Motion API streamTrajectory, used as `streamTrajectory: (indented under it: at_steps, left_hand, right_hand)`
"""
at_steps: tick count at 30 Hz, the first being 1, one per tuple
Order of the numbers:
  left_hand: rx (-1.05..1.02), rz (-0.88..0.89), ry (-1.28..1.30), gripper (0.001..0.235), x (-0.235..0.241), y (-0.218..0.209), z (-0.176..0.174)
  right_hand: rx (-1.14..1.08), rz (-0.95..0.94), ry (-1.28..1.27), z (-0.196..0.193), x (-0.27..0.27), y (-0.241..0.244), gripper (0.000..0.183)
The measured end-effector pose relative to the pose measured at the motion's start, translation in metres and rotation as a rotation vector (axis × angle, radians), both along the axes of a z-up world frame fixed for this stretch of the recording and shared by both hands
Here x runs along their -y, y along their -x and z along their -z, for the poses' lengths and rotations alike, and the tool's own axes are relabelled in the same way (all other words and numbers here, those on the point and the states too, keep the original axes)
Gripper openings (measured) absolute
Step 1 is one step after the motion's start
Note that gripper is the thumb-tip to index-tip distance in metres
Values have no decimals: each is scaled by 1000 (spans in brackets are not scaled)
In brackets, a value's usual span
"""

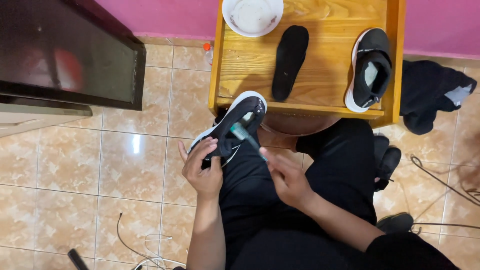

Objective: The person scrubs a black sneaker with a toothbrush, repeatedly dipping the brush into a small bowl of liquid and brushing the shoe's upper, sides, and sole. The shoe is rotated and repositioned throughout the process.

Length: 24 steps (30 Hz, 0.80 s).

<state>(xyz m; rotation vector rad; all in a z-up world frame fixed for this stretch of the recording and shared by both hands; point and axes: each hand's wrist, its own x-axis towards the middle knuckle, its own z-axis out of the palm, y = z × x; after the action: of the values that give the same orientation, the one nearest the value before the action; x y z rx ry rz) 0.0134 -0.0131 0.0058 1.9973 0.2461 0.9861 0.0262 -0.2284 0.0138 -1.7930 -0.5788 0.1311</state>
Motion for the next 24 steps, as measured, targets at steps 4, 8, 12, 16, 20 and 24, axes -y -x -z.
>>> streamTrajectory:
  at_steps: [4,8,12,16,20,24]
  left_hand:
    - [31,16,38,14,7,3,-8]
    - [30,23,61,14,12,7,-9]
    - [28,36,95,15,15,8,-15]
    - [26,39,117,15,16,10,-13]
    - [21,40,143,13,15,14,-10]
    - [20,36,169,15,17,13,-11]
  right_hand:
    - [17,-16,-101,-10,-1,6,14]
    - [17,32,-122,-14,3,3,13]
    - [5,-32,-149,-8,4,12,29]
    - [-18,-19,-155,-6,5,18,40]
    - [-41,10,-158,-11,5,15,46]
    - [0,-46,-192,-12,6,22,45]
